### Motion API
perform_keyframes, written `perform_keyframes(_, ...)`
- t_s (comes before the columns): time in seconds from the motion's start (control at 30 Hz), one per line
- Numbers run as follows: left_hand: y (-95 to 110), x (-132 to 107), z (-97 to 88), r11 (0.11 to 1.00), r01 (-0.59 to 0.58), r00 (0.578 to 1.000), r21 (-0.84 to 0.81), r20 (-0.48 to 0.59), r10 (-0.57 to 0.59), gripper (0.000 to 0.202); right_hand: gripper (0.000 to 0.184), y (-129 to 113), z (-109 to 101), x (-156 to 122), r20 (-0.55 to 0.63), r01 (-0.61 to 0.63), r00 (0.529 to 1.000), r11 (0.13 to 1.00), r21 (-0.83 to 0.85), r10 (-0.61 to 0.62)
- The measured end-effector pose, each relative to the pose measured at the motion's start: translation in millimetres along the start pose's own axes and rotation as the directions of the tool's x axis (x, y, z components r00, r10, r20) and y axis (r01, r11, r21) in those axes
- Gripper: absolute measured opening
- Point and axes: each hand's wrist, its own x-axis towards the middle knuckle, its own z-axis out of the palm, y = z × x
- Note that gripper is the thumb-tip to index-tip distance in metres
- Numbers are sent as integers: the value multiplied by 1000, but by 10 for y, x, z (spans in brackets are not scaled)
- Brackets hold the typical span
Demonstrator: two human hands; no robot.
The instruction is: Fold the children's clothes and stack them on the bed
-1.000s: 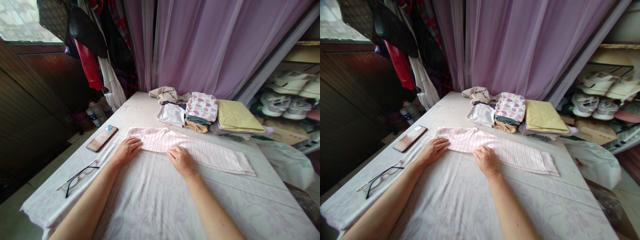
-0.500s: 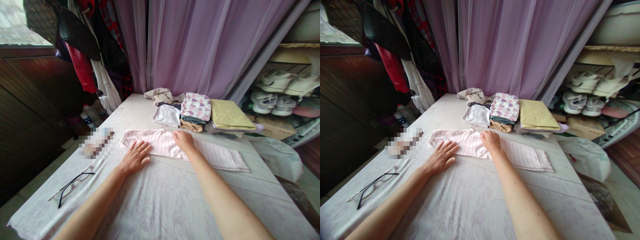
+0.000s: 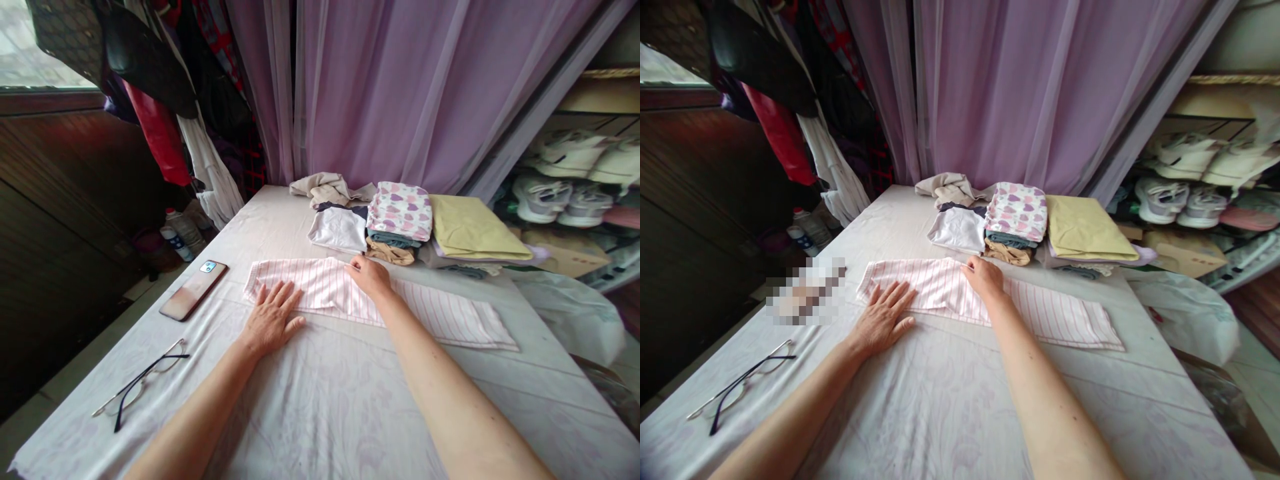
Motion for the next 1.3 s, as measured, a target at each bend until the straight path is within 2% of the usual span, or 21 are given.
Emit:
perform_keyframes(0.1,0,11,-24,999,38,999,24,19,-38,61,33,17,-8,-29,-22,16,1000,1000,-18,-16)
perform_keyframes(0.2,-39,12,-50,993,112,994,44,6,-112,56,32,59,-73,-78,-120,96,987,993,-74,-104)
perform_keyframes(0.33,-144,-16,-73,990,139,989,13,-52,-138,48,17,63,-103,-349,-281,340,902,940,-7,-328)
perform_keyframes(0.43,-201,-35,-77,992,122,989,-24,-87,-123,45,12,-4,-13,-671,-300,527,828,841,123,-474)
perform_keyframes(0.5,-216,-38,-73,992,118,988,-39,-95,-121,44,14,-47,77,-840,-280,572,807,806,154,-519)
perform_keyframes(0.67,-211,-29,-65,990,130,986,-55,-94,-134,45,13,-56,232,-945,-268,575,805,807,135,-529)
perform_keyframes(0.9,-230,-35,-87,995,61,990,-85,-123,-71,51,16,-95,236,-962,-276,519,834,849,99,-478)
perform_keyframes(1.0,-264,-29,-77,991,51,984,-125,-166,-71,36,10,-139,253,-955,-268,514,834,856,59,-482)
perform_keyframes(1.1,-306,-14,-61,985,39,976,-169,-204,-73,21,15,-155,278,-928,-272,515,829,856,34,-488)
perform_keyframes(1.3,-361,2,-52,964,-40,963,-264,-268,-34,16,13,-104,280,-972,-313,551,788,834,-27,-530)
